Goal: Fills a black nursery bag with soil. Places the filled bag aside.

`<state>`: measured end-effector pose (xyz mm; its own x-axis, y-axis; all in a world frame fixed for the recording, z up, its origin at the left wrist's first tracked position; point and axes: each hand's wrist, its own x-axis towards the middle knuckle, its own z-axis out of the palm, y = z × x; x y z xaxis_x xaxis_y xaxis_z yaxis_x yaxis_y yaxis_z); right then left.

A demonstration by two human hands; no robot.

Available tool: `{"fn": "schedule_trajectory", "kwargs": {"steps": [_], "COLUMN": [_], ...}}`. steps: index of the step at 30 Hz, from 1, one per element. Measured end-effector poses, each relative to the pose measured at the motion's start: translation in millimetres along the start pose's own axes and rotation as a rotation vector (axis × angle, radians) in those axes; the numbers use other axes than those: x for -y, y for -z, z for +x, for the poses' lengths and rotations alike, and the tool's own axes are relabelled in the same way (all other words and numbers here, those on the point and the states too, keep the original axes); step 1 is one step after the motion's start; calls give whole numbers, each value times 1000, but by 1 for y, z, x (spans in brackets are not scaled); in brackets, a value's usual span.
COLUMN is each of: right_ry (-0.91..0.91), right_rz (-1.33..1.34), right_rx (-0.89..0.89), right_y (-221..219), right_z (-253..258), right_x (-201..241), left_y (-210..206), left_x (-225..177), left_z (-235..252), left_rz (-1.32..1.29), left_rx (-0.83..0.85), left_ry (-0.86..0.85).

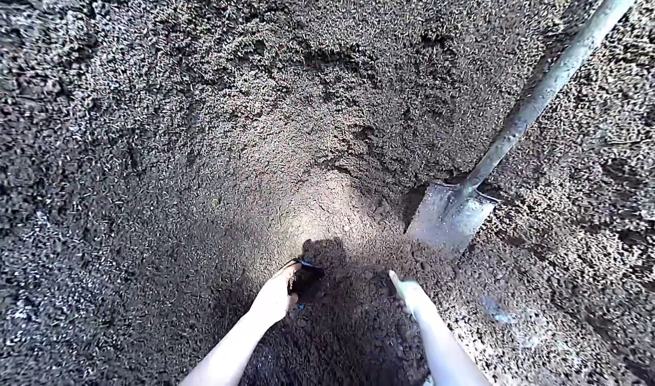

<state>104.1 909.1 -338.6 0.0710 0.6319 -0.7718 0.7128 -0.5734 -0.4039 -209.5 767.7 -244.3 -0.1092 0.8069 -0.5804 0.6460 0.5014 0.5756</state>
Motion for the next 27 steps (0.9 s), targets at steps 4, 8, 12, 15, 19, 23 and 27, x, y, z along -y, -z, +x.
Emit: {"fn": "schedule_trajectory", "kwargs": {"steps": [4, 8, 12, 15, 19, 23, 27], "right_ry": [-280, -317, -240, -209, -153, -109, -6], "right_rz": [604, 977, 1107, 1221, 1371, 1376, 1274], "right_rx": [101, 131, 186, 127, 147, 226, 256], "right_y": [-32, -68, -96, -121, -130, -127, -119], "right_z": [16, 24, 22, 18, 18, 28, 1], "right_x": [-48, -43, -14, -1, 22, 33, 38], "left_y": [-6, -9, -4, 2, 9, 4, 5], "left_x": [-8, -5, 5, 7, 11, 15, 7], "left_z": [1, 2, 2, -1, -3, 4, 8], "left_rz": [194, 208, 175, 88, -22, -83, -87], "left_rx": [125, 177, 172, 159, 83, 64, 54], "left_ry": [64, 108, 141, 105, 20, -16, -14]}}
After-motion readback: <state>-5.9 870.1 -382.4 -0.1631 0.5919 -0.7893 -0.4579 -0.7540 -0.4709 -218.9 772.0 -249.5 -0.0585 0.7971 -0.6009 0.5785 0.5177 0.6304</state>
